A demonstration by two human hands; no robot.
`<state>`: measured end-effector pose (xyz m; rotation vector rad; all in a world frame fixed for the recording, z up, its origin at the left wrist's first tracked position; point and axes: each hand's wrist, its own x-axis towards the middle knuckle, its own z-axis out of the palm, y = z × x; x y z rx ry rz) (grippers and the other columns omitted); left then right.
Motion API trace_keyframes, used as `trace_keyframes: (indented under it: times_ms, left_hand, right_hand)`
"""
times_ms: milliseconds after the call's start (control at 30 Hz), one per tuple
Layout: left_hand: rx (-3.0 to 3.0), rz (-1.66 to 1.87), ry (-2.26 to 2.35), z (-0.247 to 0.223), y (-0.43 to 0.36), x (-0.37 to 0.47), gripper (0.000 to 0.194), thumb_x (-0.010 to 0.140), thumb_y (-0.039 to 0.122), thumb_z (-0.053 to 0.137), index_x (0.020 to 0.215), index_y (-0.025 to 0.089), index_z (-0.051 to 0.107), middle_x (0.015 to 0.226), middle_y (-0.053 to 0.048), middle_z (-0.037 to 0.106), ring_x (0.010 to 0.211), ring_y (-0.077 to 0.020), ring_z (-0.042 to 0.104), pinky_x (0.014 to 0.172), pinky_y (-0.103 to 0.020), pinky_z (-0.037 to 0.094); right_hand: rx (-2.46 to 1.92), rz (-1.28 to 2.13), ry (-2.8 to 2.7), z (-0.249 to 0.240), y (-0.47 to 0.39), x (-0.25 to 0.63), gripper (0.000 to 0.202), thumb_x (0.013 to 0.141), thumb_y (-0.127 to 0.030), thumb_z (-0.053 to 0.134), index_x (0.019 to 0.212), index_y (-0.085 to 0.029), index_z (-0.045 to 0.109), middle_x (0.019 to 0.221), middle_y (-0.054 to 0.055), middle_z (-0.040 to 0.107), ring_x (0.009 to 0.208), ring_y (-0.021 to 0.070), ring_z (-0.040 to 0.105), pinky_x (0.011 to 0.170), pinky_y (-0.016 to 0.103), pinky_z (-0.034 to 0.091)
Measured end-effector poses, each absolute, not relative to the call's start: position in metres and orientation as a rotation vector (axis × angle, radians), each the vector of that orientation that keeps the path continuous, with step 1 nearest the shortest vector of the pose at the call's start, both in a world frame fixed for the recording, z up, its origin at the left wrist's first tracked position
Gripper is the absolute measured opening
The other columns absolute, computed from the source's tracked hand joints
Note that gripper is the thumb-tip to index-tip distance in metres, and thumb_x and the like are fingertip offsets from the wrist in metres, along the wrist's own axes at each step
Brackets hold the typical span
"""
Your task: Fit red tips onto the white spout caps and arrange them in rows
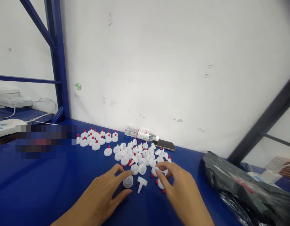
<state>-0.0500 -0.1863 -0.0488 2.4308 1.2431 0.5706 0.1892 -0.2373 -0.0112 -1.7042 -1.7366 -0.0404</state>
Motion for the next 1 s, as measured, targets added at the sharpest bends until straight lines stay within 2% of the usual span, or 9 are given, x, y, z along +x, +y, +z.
trace_keyframes:
  times_ms: [100, 233, 367, 467, 600, 667, 800, 867, 1000]
  left_hand:
    - [2.442, 0.523, 1.204, -0.049, -0.187, -0.048, 0.027, 0.096, 0.028, 0.058, 0.121, 0.034, 0.067, 0.122, -0.003, 0.064, 0.093, -0.0220, 0.070, 0.081, -0.032, 0.052]
    - [2.399, 0.519, 1.190, -0.047, -0.187, -0.047, 0.018, 0.092, 0.019, 0.057, 0.103, 0.028, 0.068, 0.108, -0.001, 0.068, 0.089, -0.0200, 0.069, 0.079, -0.029, 0.050]
    - [2.338, 0.660, 1.207, -0.047, -0.188, -0.049, 0.013, 0.092, 0.021, 0.051, 0.096, 0.027, 0.062, 0.095, 0.001, 0.071, 0.076, -0.0173, 0.067, 0.070, -0.026, 0.049]
    - [2.266, 0.775, 1.208, -0.055, -0.185, -0.050, 0.019, 0.090, 0.027, 0.050, 0.105, 0.028, 0.063, 0.098, 0.000, 0.074, 0.062, -0.0146, 0.064, 0.063, -0.026, 0.051]
    - [2.144, 0.903, 1.223, -0.066, -0.179, -0.051, 0.052, 0.089, 0.032, 0.051, 0.141, 0.029, 0.057, 0.120, -0.004, 0.075, 0.073, -0.0169, 0.071, 0.070, -0.028, 0.058]
    - [2.145, 0.894, 1.226, -0.066, -0.177, -0.051, 0.048, 0.089, 0.035, 0.053, 0.136, 0.027, 0.064, 0.119, -0.005, 0.076, 0.077, -0.0185, 0.072, 0.073, -0.029, 0.059]
    - [2.193, 0.873, 1.185, -0.052, -0.178, -0.051, 0.035, 0.091, 0.037, 0.055, 0.116, 0.024, 0.076, 0.104, -0.005, 0.079, 0.067, -0.0167, 0.070, 0.068, -0.028, 0.058]
    - [2.190, 0.889, 1.207, -0.045, -0.180, -0.050, 0.037, 0.092, 0.039, 0.055, 0.118, 0.023, 0.075, 0.104, -0.005, 0.079, 0.067, -0.0169, 0.070, 0.067, -0.028, 0.058]
    - [2.191, 0.861, 1.257, -0.041, -0.184, -0.051, 0.037, 0.095, 0.041, 0.054, 0.124, 0.026, 0.071, 0.119, -0.005, 0.076, 0.068, -0.0159, 0.068, 0.067, -0.028, 0.058]
  right_hand:
    - [-1.779, -0.154, -1.784, -0.025, -0.234, 0.204, 0.014, 0.085, -0.024, 0.071, 0.095, -0.029, 0.079, 0.097, 0.004, 0.076, 0.090, 0.0280, 0.071, 0.075, 0.034, 0.052]
    - [-1.911, -0.106, -1.845, -0.034, -0.233, 0.203, 0.021, 0.077, -0.014, 0.079, 0.091, -0.030, 0.080, 0.097, 0.004, 0.073, 0.096, 0.0297, 0.068, 0.072, 0.034, 0.051]
    - [-1.999, -0.080, -1.860, -0.032, -0.234, 0.196, 0.024, 0.083, -0.009, 0.072, 0.091, -0.030, 0.080, 0.098, 0.005, 0.069, 0.096, 0.0281, 0.066, 0.072, 0.035, 0.051]
    - [-2.024, -0.084, -1.867, -0.031, -0.235, 0.194, 0.026, 0.087, -0.007, 0.067, 0.091, -0.031, 0.078, 0.099, 0.005, 0.066, 0.096, 0.0270, 0.066, 0.071, 0.034, 0.051]
    - [-1.999, -0.144, -1.887, -0.036, -0.233, 0.194, 0.027, 0.086, -0.006, 0.067, 0.090, -0.031, 0.077, 0.098, 0.005, 0.065, 0.094, 0.0261, 0.066, 0.069, 0.032, 0.050]
    - [-1.968, -0.193, -1.886, -0.040, -0.232, 0.194, 0.026, 0.086, -0.005, 0.067, 0.088, -0.030, 0.076, 0.097, 0.005, 0.064, 0.094, 0.0255, 0.067, 0.068, 0.030, 0.050]
    - [-2.005, -0.198, -1.905, -0.040, -0.229, 0.191, 0.023, 0.087, -0.006, 0.066, 0.088, -0.028, 0.074, 0.095, 0.005, 0.062, 0.084, 0.0229, 0.069, 0.062, 0.028, 0.049]
    - [-2.053, -0.155, -1.927, -0.037, -0.229, 0.189, 0.023, 0.088, -0.006, 0.065, 0.090, -0.027, 0.074, 0.097, 0.005, 0.062, 0.078, 0.0213, 0.070, 0.060, 0.028, 0.050]
    - [-2.070, -0.119, -1.993, -0.031, -0.230, 0.185, 0.020, 0.090, -0.006, 0.062, 0.091, -0.023, 0.073, 0.103, 0.007, 0.064, 0.077, 0.0209, 0.072, 0.063, 0.029, 0.054]
